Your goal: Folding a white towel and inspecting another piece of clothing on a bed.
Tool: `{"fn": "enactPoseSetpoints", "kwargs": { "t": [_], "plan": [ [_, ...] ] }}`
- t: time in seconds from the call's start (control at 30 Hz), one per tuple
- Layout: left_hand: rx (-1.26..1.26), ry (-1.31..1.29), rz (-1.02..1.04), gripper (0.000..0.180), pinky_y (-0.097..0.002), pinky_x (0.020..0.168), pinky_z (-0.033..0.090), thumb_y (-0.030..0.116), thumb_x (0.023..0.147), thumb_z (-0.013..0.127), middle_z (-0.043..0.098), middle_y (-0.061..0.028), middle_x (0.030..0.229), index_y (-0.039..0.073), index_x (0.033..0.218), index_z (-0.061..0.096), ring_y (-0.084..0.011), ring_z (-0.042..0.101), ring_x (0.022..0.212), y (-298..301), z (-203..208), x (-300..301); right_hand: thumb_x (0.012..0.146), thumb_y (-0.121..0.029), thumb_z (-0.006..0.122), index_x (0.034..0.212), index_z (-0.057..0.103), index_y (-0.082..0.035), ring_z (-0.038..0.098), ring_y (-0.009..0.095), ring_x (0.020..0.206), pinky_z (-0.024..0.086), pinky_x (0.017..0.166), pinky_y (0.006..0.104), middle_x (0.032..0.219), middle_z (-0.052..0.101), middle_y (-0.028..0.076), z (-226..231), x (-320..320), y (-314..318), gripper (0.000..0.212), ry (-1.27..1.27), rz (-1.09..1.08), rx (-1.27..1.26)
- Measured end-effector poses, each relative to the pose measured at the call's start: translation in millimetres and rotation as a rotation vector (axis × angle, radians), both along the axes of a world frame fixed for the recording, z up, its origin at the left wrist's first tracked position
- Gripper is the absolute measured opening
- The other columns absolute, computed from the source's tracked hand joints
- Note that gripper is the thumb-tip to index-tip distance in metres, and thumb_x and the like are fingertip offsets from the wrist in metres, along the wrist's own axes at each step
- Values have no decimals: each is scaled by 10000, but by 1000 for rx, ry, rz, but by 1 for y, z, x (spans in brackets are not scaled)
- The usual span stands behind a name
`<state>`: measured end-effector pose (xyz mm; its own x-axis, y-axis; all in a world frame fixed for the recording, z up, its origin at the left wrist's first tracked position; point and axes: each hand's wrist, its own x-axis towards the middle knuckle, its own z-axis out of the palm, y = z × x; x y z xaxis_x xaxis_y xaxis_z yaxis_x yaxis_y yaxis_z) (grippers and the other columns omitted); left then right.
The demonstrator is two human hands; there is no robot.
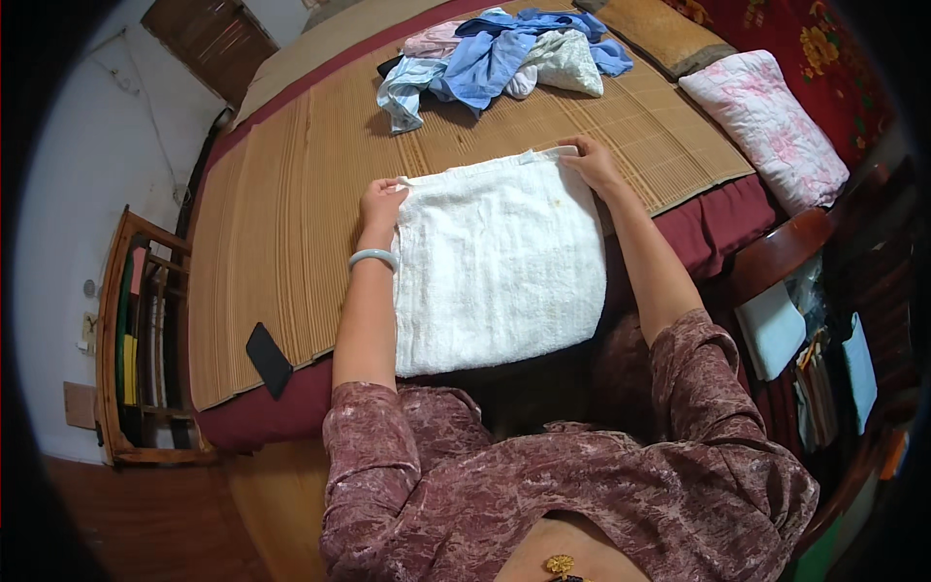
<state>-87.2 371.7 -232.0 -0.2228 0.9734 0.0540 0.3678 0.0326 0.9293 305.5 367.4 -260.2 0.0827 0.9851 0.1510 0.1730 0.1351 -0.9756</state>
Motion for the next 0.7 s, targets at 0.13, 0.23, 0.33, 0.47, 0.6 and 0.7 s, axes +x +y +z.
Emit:
{"fn": "enactPoseSetpoints", "kwargs": {
  "t": [0.13, 0.23, 0.33, 0.47, 0.6, 0.7],
  "plan": [
    [-73, -168, -32, 377, -274, 713, 513, 8, 784, 707, 678, -121, 963, -32, 1143, 598, -170, 641, 865, -1, -1, -4, 815, -71, 675, 1068, 678, -36, 616, 128, 810, 478, 723, 259, 938, 685, 58, 1, -3, -5, 255, 0, -22, -59],
    [-99, -214, -79, 405, -287, 738, 511, 65, 791, 725, 679, -128, 1006, -33, 1164, 601, -178, 645, 896, 0, -1, -6, 858, -224, 640, 1027, 705, -83, 637, 170, 780, 480, 720, 316, 892, 698, 69, -1, 0, -2, 230, -295, -181, -48],
    [-28, -154, -19, 397, -297, 756, 505, 131, 805, 729, 682, -120, 1015, -39, 1143, 609, -182, 648, 890, 0, -5, 3, 860, -226, 636, 1037, 702, -89, 643, 188, 785, 482, 726, 322, 904, 700, 82, -3, 0, -3, 234, -302, -190, -16],
    [-73, -5, 7, 273, -253, 718, 492, 90, 845, 690, 666, -79, 942, -35, 1080, 626, -138, 622, 829, -11, 4, 3, 891, -139, 627, 1026, 689, -27, 579, 113, 751, 455, 677, 260, 858, 669, 37, 6, -13, -9, 186, -301, -139, -25],
    [-142, -1, 16, 226, -253, 719, 490, 85, 854, 666, 653, -64, 932, -27, 1046, 629, -137, 612, 808, -19, 16, 19, 859, -212, 637, 1023, 703, -75, 647, 197, 799, 481, 729, 318, 912, 701, 101, 4, -4, -11, 223, -350, -170, 18],
    [-22, -144, 9, 206, -268, 707, 485, 118, 834, 688, 672, -60, 895, -11, 993, 660, -136, 614, 789, -17, 6, 1, 861, -190, 640, 1014, 700, -62, 643, 189, 792, 481, 724, 307, 900, 698, 95, 11, -13, -15, 209, -333, -159, 57]
  ]
}}
